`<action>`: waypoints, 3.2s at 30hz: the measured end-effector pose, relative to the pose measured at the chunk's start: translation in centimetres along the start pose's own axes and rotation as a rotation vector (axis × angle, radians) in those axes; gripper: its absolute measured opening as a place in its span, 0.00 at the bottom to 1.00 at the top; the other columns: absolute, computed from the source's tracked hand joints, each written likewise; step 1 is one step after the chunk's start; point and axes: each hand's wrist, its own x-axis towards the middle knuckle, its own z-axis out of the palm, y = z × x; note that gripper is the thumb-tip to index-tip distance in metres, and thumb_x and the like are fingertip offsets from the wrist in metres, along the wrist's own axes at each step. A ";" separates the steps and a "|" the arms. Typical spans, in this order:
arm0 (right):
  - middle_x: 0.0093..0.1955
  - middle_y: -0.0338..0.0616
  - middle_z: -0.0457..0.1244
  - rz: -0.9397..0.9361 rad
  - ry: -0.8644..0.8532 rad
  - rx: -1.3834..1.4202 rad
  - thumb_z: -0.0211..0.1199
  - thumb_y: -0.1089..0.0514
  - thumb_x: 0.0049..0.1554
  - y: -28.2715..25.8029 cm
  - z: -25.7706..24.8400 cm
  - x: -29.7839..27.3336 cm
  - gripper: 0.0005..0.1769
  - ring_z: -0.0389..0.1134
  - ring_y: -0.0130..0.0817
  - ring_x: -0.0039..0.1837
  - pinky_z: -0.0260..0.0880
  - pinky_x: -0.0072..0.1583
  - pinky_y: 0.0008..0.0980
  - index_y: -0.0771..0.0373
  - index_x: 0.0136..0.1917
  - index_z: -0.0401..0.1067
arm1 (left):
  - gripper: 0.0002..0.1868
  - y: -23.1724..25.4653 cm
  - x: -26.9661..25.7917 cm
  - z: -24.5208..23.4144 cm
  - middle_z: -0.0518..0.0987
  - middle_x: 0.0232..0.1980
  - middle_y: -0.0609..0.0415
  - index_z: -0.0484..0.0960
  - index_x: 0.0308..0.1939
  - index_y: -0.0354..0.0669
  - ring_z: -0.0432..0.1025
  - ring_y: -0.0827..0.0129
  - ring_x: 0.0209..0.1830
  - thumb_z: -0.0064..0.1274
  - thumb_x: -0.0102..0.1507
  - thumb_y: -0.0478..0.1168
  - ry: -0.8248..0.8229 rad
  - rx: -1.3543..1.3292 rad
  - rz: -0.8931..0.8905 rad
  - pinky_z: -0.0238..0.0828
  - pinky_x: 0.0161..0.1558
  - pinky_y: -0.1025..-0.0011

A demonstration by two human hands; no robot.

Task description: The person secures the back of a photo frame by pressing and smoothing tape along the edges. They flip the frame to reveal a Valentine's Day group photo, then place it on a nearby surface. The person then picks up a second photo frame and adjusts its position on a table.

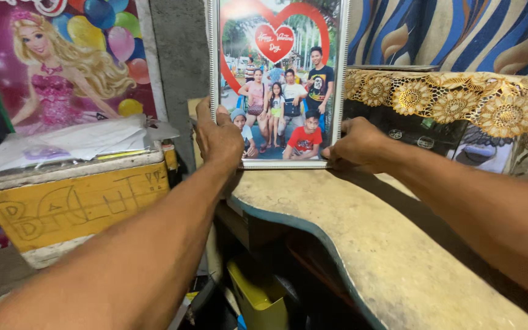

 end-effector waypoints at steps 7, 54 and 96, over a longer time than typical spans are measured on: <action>0.35 0.48 0.66 -0.048 0.083 0.104 0.69 0.69 0.53 2.1 0.8 4.4 0.10 0.67 0.35 0.34 0.73 0.36 0.38 0.69 0.48 0.73 | 0.20 -3.7 1.9 3.4 0.81 0.53 0.39 0.69 0.65 0.43 0.76 0.50 0.54 0.46 0.69 0.36 0.006 -0.047 0.109 0.69 0.56 0.56; 0.51 0.59 0.70 -0.141 0.729 -0.389 0.75 0.61 0.46 5.7 4.6 16.7 0.15 0.73 0.50 0.54 0.75 0.54 0.41 0.62 0.48 0.80 | 0.78 -4.8 2.5 6.5 0.47 0.78 0.36 0.22 0.77 0.60 0.48 0.41 0.78 0.78 0.49 0.48 -0.429 0.574 -0.142 0.58 0.68 0.47; 0.48 0.59 0.71 -0.438 0.265 -0.541 0.68 0.56 0.52 -0.5 8.8 6.0 0.18 0.74 0.49 0.53 0.72 0.58 0.42 0.71 0.52 0.79 | 0.46 -5.1 2.1 -2.0 0.76 0.58 0.33 0.59 0.68 0.30 0.71 0.42 0.61 0.67 0.55 0.46 -0.321 0.354 0.153 0.65 0.62 0.54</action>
